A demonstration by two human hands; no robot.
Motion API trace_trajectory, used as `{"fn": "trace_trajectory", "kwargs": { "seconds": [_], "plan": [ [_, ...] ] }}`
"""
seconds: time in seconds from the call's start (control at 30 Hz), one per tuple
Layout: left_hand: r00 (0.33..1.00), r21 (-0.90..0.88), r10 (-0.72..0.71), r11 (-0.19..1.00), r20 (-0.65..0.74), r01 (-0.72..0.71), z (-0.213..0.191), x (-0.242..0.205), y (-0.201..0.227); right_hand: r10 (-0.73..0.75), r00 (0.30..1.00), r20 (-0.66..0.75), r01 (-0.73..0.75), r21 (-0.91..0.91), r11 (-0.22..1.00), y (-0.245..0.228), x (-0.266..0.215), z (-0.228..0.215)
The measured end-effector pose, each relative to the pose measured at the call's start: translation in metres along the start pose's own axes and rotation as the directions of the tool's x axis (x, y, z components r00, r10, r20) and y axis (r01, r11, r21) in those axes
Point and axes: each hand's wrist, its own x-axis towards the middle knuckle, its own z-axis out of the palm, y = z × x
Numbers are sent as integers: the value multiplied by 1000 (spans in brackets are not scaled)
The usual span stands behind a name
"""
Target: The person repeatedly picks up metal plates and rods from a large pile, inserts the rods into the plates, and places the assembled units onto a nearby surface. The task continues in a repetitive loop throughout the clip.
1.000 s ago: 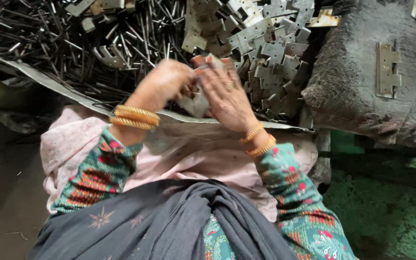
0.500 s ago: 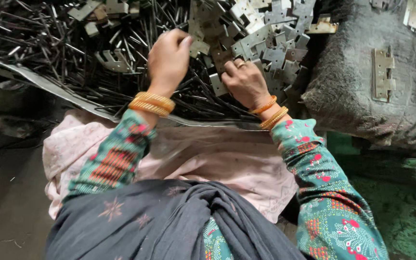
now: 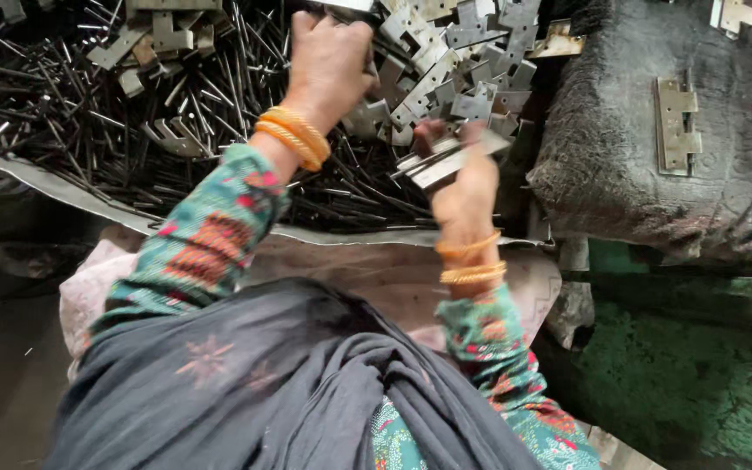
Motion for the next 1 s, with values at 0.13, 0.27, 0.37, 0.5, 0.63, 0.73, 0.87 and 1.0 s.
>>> {"fn": "trace_trajectory", "kwargs": {
  "seconds": [0.13, 0.27, 0.37, 0.5, 0.63, 0.73, 0.87, 1.0],
  "plan": [
    [962, -311, -273, 912, 33, 269, -48, -45, -27, 104, 972, 210, -63, -195, 979, 49, -22, -28],
    [831, -913, -527, 228, 177, 339, -72, -109, -24, 183, 974, 136, -152, -208, 966, 82, -43, -27],
    [750, -929, -548, -198, 370, 314, -60, -157, 9, 254, 917, 307, -255, -36, 966, 93, -59, -15],
    [829, -788, -555, 478, 72, 388, -38, -202, 57, 354, 877, 326, -324, -143, 935, 104, -72, -5],
    [831, -784, -555, 502, 32, 365, -46, -208, 76, 209, 934, 290, -88, -378, 921, 120, -75, 2],
    [808, -931, -485, -36, 335, 364, -75, -190, 51, 82, 932, 352, 118, -511, 852, 117, -77, 24],
    [840, -656, -248, 533, 482, 534, -95, -163, -12, 242, 845, 476, 425, -874, 234, 78, -78, 62],
    [877, -705, 246, 696, 411, 135, -64, -99, -51, 430, 789, 439, 578, -767, -276, 23, -51, 83]
  ]
}}
